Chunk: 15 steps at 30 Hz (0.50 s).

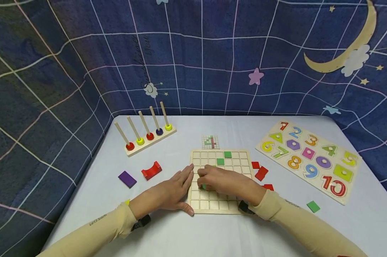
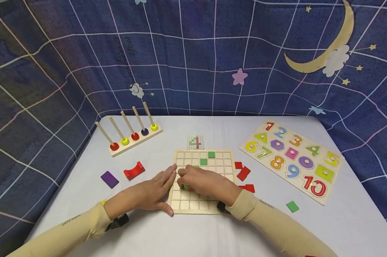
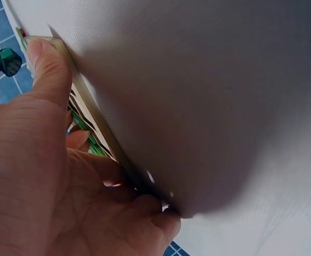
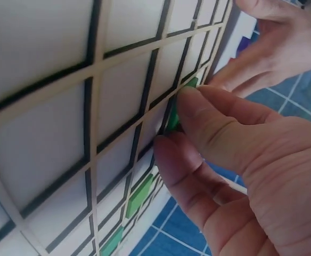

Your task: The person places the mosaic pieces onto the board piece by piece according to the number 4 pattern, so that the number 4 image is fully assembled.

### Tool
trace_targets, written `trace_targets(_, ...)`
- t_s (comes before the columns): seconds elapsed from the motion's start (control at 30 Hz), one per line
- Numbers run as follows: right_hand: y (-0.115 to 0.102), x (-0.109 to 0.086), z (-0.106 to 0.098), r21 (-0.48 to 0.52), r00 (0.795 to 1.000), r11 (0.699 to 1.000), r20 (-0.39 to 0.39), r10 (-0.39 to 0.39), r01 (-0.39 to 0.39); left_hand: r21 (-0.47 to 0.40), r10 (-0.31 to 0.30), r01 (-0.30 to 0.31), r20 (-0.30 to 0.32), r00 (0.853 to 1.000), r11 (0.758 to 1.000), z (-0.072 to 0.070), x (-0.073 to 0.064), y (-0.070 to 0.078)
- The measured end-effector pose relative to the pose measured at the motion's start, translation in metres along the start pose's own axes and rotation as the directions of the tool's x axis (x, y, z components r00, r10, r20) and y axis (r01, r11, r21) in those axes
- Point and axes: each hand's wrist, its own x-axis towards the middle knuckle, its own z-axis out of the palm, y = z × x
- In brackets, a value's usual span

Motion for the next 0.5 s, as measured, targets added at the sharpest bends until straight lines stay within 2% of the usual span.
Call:
trace_targets(0.2, -0.004, -0.004, 0.002, -0.012, 0.999, 1.0, 0.037, 0.027, -0.027, -0.02, -0.012, 0.013, 0.016, 1.0, 1.0, 0.002, -0.002, 0.002)
trace_targets(0.43, 0.005, -0.017, -0.014, 0.136, 1.0, 0.991, 0.009, 0.0, -0.001, -0.007, -0.007, 0.007, 0.004, 1.0, 1.0, 0.002, 0.0, 0.001)
trace_targets(0.5, 0.008, -0.022, -0.02, 0.14, 1.0, 0.99, -0.007, -0.009, 0.01, -0.011, -0.017, 0.017, 0.008, 1.0, 1.0, 0.002, 0.0, 0.001)
